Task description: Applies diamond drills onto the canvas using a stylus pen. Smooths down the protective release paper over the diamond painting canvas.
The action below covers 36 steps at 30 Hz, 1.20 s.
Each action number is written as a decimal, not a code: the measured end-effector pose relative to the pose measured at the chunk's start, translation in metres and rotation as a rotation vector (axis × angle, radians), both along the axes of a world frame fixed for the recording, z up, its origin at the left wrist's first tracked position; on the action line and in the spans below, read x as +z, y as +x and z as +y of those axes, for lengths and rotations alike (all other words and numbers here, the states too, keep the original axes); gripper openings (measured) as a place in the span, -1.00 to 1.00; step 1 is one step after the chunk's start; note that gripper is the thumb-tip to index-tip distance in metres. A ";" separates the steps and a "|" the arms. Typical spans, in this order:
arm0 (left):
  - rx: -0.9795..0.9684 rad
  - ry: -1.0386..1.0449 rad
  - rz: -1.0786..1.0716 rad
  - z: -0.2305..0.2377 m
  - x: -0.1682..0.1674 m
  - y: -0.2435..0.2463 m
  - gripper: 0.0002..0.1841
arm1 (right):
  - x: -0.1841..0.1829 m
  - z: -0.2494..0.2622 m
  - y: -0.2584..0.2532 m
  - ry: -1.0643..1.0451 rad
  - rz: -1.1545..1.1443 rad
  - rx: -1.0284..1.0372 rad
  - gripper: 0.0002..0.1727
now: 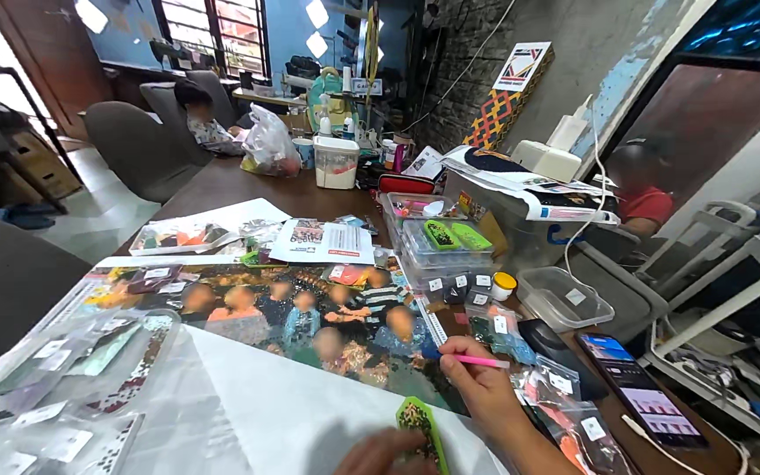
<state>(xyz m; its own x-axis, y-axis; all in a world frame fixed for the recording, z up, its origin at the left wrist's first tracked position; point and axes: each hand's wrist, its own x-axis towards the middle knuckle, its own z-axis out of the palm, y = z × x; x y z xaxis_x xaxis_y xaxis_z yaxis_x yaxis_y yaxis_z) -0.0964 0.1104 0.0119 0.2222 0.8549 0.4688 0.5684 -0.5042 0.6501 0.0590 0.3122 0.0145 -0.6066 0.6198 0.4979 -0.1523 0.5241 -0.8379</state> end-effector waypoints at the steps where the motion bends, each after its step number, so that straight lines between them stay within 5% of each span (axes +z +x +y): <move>1: 0.070 -0.009 -0.024 0.006 0.000 -0.002 -0.33 | 0.000 0.003 -0.001 0.018 0.012 -0.007 -0.79; 5: 0.137 -0.150 0.020 0.028 -0.004 -0.010 0.04 | 0.006 0.009 0.004 0.015 0.016 -0.098 -0.74; 13: 0.155 -0.219 0.101 0.042 0.000 -0.012 0.08 | 0.024 0.012 0.002 -0.271 -0.068 -0.024 -0.58; 17: 0.157 -0.213 0.074 0.041 -0.001 -0.015 0.10 | 0.043 0.008 -0.004 -0.293 -0.220 0.130 -0.68; 20: 0.144 -0.240 0.051 0.042 0.000 -0.017 0.12 | 0.039 -0.003 -0.008 -0.160 -0.169 0.129 -0.72; 26: 0.153 -0.210 0.052 0.041 -0.002 -0.019 0.14 | 0.000 -0.007 -0.006 0.208 0.061 0.077 -0.50; 36: 0.129 -0.089 0.001 0.043 -0.012 -0.021 0.14 | -0.015 -0.014 -0.014 0.276 -0.041 0.164 -0.51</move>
